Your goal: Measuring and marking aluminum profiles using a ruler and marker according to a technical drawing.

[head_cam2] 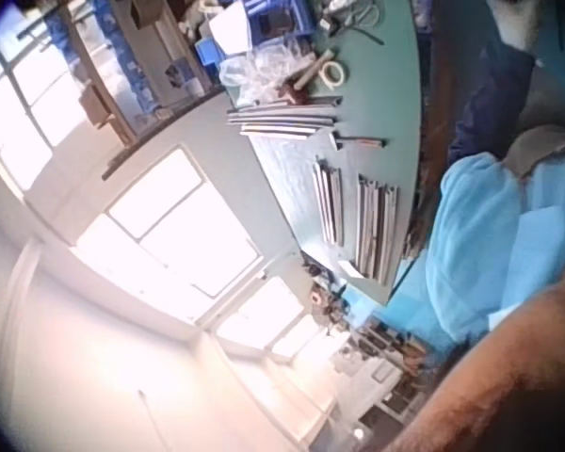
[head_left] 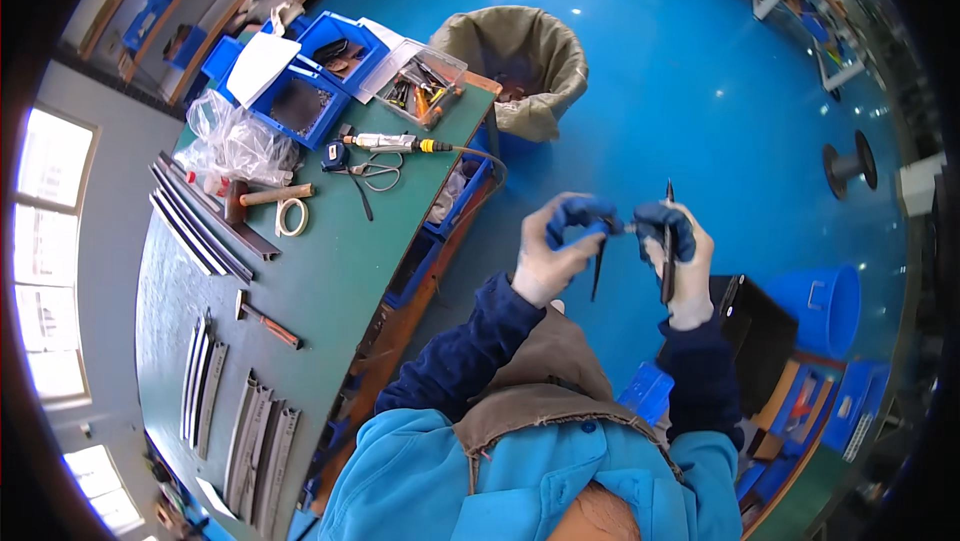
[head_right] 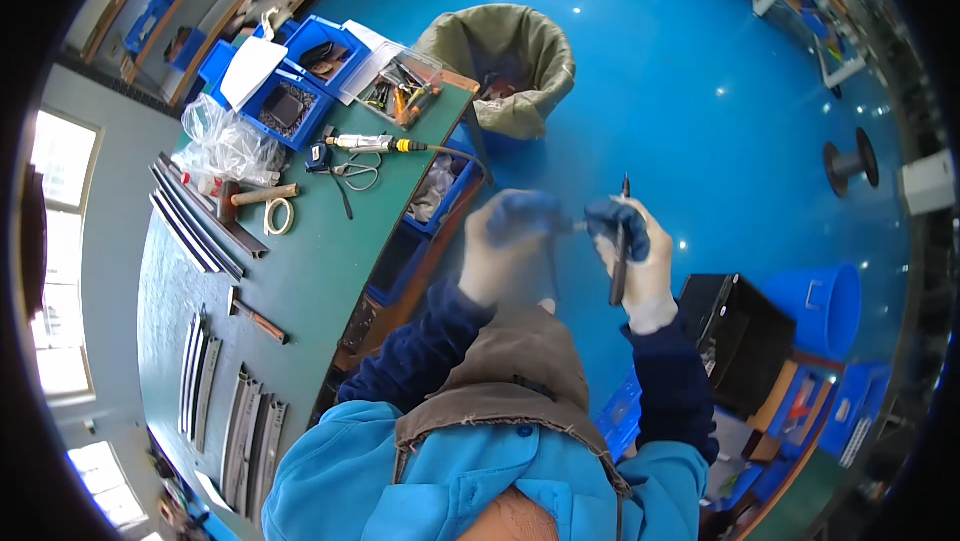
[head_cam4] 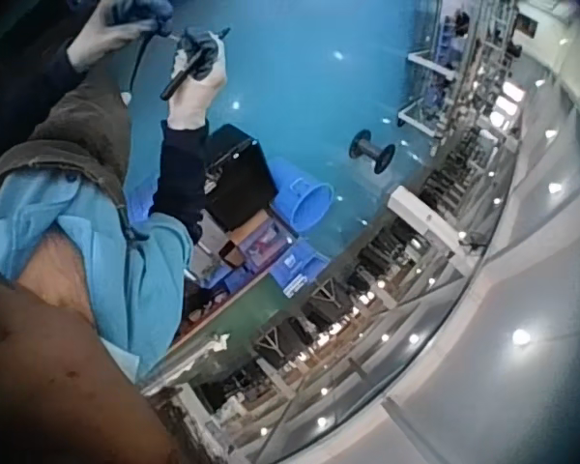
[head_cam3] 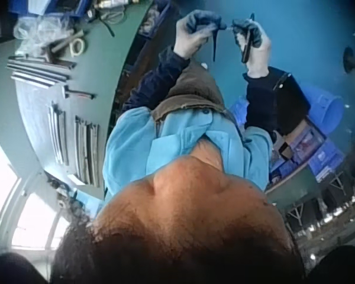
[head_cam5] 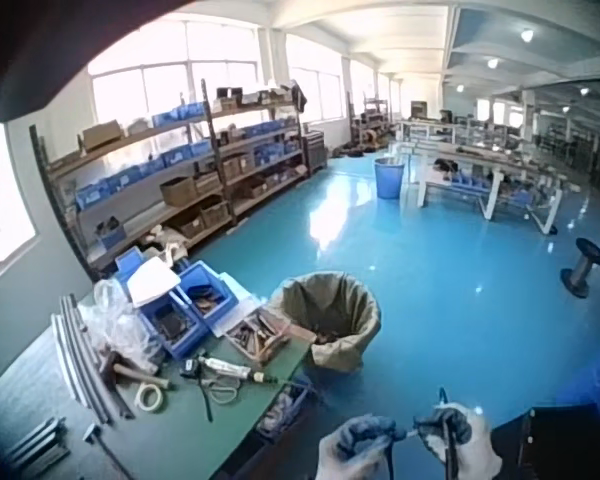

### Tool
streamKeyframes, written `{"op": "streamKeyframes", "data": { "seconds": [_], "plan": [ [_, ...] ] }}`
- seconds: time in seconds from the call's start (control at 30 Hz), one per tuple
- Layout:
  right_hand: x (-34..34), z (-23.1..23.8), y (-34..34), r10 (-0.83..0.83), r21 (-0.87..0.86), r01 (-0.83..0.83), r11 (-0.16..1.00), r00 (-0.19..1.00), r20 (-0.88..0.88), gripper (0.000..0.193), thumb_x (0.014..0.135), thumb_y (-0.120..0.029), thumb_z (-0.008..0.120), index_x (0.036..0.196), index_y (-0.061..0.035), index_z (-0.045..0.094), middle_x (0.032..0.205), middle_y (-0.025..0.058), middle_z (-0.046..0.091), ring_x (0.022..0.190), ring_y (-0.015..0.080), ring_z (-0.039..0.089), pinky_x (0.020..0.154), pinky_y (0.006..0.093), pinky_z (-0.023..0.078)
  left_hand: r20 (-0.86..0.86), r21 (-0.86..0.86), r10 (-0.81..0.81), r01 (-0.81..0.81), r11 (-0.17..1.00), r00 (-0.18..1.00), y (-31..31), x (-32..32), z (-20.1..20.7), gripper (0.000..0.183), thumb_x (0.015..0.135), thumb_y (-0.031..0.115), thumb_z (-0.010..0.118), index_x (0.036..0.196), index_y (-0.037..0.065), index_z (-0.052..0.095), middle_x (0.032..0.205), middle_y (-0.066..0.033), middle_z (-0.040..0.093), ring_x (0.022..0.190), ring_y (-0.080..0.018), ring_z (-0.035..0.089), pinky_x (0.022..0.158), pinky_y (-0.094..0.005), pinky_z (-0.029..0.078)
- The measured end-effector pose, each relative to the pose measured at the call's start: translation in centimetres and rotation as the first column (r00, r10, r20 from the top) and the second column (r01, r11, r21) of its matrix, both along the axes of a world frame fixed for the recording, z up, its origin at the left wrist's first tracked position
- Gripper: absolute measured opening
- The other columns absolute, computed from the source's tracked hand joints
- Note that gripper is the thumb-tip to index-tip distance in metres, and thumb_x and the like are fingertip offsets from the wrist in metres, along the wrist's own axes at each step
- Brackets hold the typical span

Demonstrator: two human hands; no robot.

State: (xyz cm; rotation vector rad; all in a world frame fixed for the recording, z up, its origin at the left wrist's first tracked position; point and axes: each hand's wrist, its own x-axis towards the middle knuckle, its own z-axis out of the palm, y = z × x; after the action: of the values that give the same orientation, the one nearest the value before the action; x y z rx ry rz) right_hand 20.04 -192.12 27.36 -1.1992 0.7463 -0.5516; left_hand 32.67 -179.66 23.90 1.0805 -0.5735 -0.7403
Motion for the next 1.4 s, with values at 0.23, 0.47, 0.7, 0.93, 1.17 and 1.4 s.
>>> {"op": "streamKeyframes", "data": {
  "seconds": [0.23, 0.47, 0.7, 0.93, 1.17, 1.4],
  "plan": [
    [19.5, -4.8, -14.7, 0.025, -0.662, -0.039, 0.748, 0.999, -0.030, 0.029, 0.081, 0.009, 0.050, 0.105, -0.0028, 0.060, 0.082, 0.0015, 0.061, 0.060, 0.0063, 0.049, 0.053, 0.0162, 0.037, 0.103, 0.032, 0.553, -0.559, 0.829, 0.827, -3.8, 11.6, -4.0, 0.030, 0.078, -0.004, 0.057, 0.108, -0.003, 0.055, 0.105, -0.0129, 0.063, 0.083, -0.0142, 0.058, 0.077, -0.0240, 0.047],
    [40.2, -9.7, -29.1, 0.090, -0.754, -0.276, 0.596, 0.956, -0.278, 0.021, 0.084, 0.001, 0.050, 0.099, -0.0054, 0.063, 0.084, 0.0044, 0.063, 0.065, 0.0104, 0.053, 0.059, 0.0215, 0.042, -0.105, 0.257, 0.687, -0.647, 0.718, 0.719, -5.8, 20.1, -5.5, 0.029, 0.082, -0.001, 0.057, 0.111, -0.003, 0.055, 0.108, -0.0133, 0.062, 0.086, -0.0148, 0.057, 0.080, -0.0240, 0.047],
    [53.2, -24.7, -36.6, -0.294, -0.694, -0.715, 0.082, 0.648, -0.702, 0.023, 0.077, -0.026, 0.062, 0.098, -0.0147, 0.064, 0.085, 0.0070, 0.067, 0.068, 0.0236, 0.060, 0.065, 0.0312, 0.047, -0.094, 0.292, 0.866, -0.818, 0.496, 0.492, -7.7, 22.3, -7.9, 0.031, 0.082, 0.000, 0.058, 0.113, -0.003, 0.055, 0.107, -0.0130, 0.062, 0.088, -0.0155, 0.059, 0.080, -0.0230, 0.047],
    [59.8, -42.5, -40.9, 0.522, -0.220, -0.811, 0.542, 0.531, -0.667, 0.026, 0.074, -0.034, 0.064, 0.097, -0.0199, 0.065, 0.082, 0.0062, 0.067, 0.065, 0.0264, 0.058, 0.064, 0.0328, 0.047, -0.004, 0.484, 0.995, -0.870, 0.093, 0.104, -14.1, 21.3, -9.2, 0.032, 0.082, -0.001, 0.057, 0.114, -0.003, 0.055, 0.104, -0.0130, 0.063, 0.093, -0.0178, 0.061, 0.082, -0.0236, 0.046],
    [58.5, -41.0, -42.2, 0.358, -0.750, -0.528, -0.398, 0.664, -0.657, 0.027, 0.077, -0.010, 0.057, 0.103, -0.0156, 0.063, 0.084, 0.0058, 0.067, 0.063, 0.0195, 0.058, 0.059, 0.0294, 0.048, 0.000, 0.551, 0.999, -0.834, -0.026, -0.032, -20.7, 21.3, -8.7, 0.033, 0.081, -0.002, 0.057, 0.114, -0.002, 0.055, 0.104, -0.0129, 0.063, 0.095, -0.0186, 0.061, 0.086, -0.0250, 0.046],
    [61.0, -39.4, -41.6, 0.525, -0.454, -0.889, 0.051, 0.411, -0.745, 0.020, 0.077, -0.007, 0.059, 0.096, -0.0114, 0.065, 0.080, 0.0054, 0.067, 0.062, 0.0171, 0.058, 0.058, 0.0269, 0.048, 0.057, 0.587, 0.987, -0.795, -0.156, -0.152, -20.2, 19.8, -8.2, 0.032, 0.081, -0.003, 0.056, 0.113, -0.002, 0.056, 0.104, -0.0126, 0.063, 0.095, -0.0186, 0.061, 0.087, -0.0256, 0.046]
  ]
}}
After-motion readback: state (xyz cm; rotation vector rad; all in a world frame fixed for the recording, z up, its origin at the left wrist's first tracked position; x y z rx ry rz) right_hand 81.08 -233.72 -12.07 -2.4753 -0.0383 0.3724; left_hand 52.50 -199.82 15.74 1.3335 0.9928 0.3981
